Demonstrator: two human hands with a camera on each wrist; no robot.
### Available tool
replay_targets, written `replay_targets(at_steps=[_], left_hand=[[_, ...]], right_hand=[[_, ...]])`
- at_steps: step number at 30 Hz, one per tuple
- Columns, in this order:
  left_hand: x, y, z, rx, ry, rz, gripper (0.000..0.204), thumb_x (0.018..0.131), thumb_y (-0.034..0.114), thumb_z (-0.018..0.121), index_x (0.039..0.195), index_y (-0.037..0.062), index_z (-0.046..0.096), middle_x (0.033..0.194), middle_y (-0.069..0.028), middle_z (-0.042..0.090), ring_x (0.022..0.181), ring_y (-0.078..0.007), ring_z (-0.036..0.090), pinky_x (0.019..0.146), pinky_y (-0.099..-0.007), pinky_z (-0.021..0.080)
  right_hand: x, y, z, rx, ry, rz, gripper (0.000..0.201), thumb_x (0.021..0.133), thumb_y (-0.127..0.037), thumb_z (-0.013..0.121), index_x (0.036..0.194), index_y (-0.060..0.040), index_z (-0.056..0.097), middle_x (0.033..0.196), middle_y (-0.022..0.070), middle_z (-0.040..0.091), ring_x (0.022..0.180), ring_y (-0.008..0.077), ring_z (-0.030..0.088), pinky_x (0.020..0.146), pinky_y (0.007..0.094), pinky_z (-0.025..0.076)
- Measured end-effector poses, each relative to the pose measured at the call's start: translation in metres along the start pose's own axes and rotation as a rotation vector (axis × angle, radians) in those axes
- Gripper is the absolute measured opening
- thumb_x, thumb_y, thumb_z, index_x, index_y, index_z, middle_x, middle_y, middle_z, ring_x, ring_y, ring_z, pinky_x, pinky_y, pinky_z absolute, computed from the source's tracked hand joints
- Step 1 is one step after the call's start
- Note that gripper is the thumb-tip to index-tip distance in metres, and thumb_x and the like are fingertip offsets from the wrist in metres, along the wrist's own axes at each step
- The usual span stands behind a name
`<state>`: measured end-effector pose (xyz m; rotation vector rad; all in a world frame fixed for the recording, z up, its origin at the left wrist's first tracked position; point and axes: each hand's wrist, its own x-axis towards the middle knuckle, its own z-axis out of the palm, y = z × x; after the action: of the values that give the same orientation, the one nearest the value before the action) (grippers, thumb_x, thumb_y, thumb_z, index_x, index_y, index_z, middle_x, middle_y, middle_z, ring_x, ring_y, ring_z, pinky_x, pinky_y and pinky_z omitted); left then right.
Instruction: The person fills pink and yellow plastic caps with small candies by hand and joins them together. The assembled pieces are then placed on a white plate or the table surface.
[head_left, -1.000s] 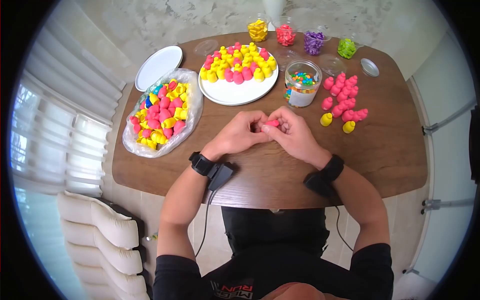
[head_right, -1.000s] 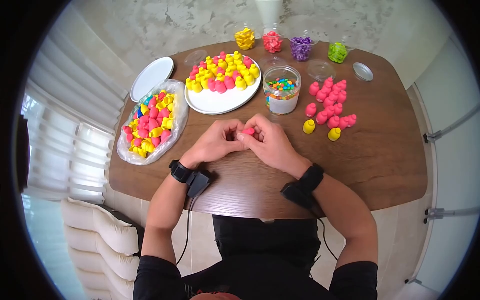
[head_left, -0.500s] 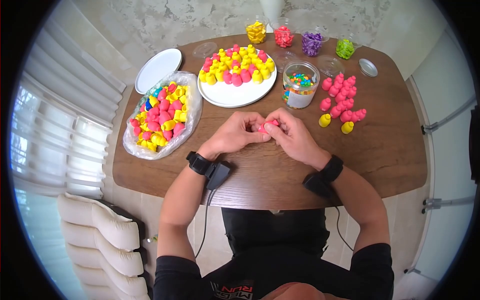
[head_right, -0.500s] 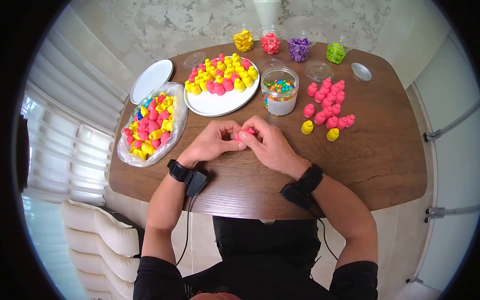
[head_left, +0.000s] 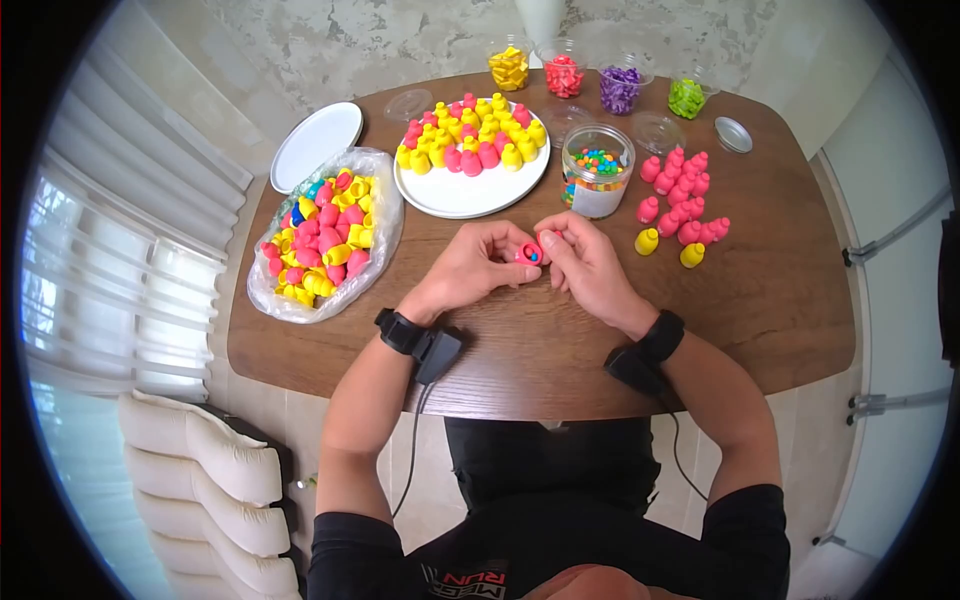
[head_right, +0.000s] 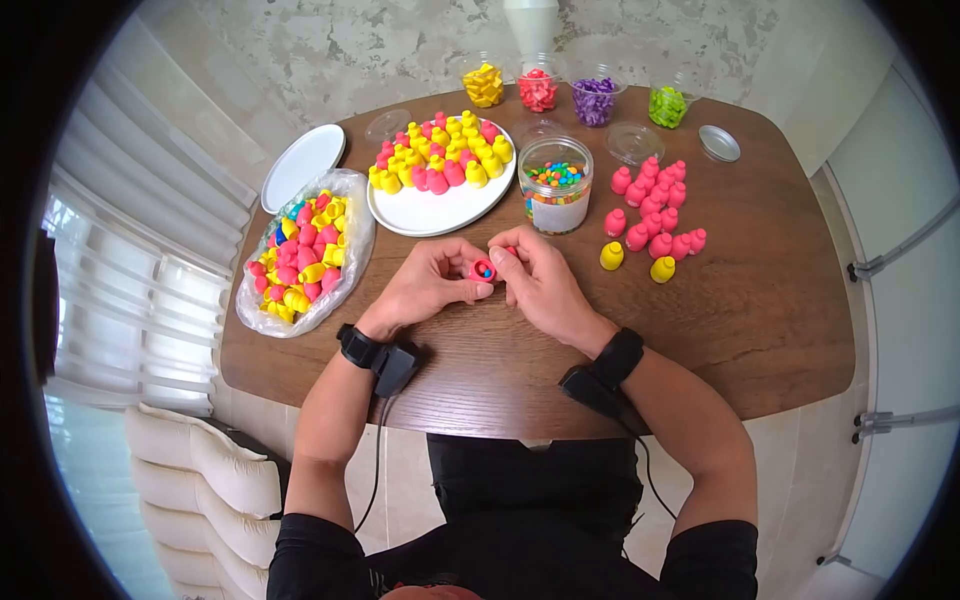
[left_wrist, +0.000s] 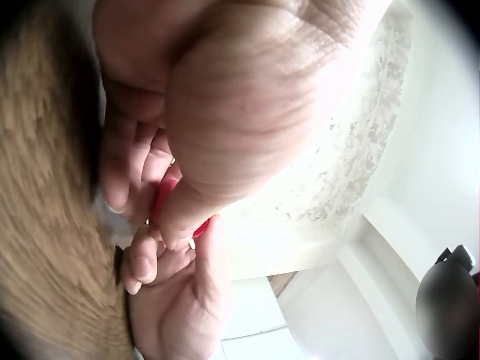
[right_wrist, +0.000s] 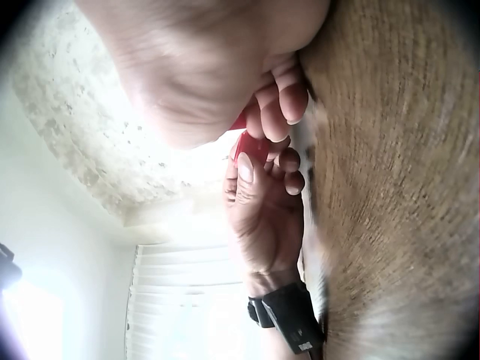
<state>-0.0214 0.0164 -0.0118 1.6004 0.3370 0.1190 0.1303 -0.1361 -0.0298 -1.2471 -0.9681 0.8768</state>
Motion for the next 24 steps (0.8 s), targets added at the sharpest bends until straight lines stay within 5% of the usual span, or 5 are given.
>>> replay_targets(at_steps=[24], left_hand=[[-0.0001, 0.004, 0.0043, 0.088, 0.06, -0.012, 0.027, 0.095, 0.014, 0.08, 0.114, -0.002, 0.069, 0.093, -0.0003, 0.07, 0.08, -0.0054, 0.063, 0.068, -0.0218, 0.052]], right_hand=[[-0.0003, -0.0004, 0.001, -0.052, 0.005, -0.043, 0.017, 0.103, -0.012, 0.066, 0.11, 0.0024, 0.063, 0.09, 0.0011, 0.066, 0.072, 0.0008, 0.056, 0.058, 0.021, 0.045]])
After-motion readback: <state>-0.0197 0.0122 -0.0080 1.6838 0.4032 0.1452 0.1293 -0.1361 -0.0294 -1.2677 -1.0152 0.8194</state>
